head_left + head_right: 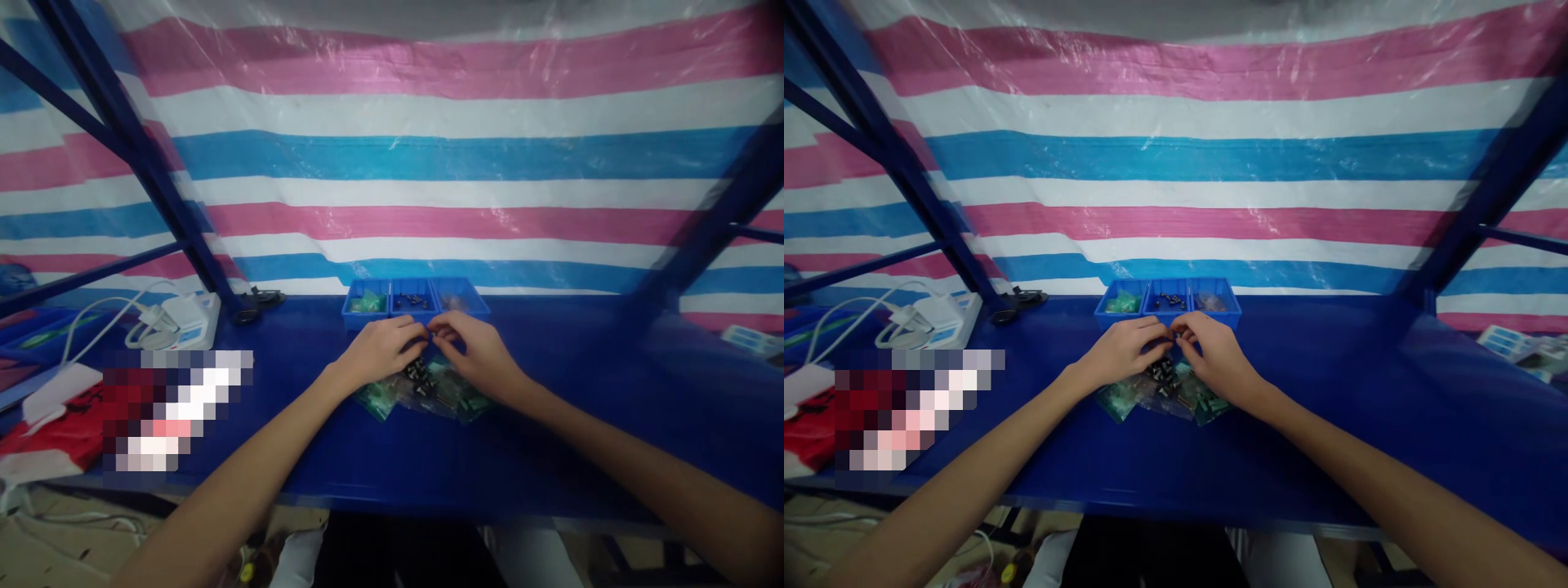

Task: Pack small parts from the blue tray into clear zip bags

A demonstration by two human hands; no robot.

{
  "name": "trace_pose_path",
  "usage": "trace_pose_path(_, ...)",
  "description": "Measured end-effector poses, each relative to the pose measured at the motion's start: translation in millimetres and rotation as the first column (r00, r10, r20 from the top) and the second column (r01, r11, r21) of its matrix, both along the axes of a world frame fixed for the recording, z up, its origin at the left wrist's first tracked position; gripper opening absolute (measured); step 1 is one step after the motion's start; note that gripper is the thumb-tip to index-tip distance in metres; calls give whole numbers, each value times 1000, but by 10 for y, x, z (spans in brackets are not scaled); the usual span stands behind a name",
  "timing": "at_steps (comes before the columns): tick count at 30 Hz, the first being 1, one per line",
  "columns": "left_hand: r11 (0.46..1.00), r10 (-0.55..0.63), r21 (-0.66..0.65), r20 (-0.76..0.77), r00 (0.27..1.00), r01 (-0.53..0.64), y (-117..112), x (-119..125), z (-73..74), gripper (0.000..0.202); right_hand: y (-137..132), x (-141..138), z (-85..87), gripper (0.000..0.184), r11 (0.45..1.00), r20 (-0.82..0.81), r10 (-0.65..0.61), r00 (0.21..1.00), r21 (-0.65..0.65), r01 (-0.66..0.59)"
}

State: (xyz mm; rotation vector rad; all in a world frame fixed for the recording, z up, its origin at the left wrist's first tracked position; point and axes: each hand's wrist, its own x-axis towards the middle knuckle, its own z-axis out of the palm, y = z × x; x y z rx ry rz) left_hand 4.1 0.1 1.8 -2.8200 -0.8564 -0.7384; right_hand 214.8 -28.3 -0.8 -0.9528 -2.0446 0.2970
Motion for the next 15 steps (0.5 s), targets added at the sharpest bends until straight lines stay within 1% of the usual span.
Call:
trace_pose_path(8,1000,-28,0,23,999,28,2,5,-14,17,39,-22,-95,14,982,-182,51,982,-169,-82)
trace_pose_path(15,1000,-6,5,37,999,6,-13,2,-8,22,69,-24,-131,11,941,-354,55,933,-293,-167)
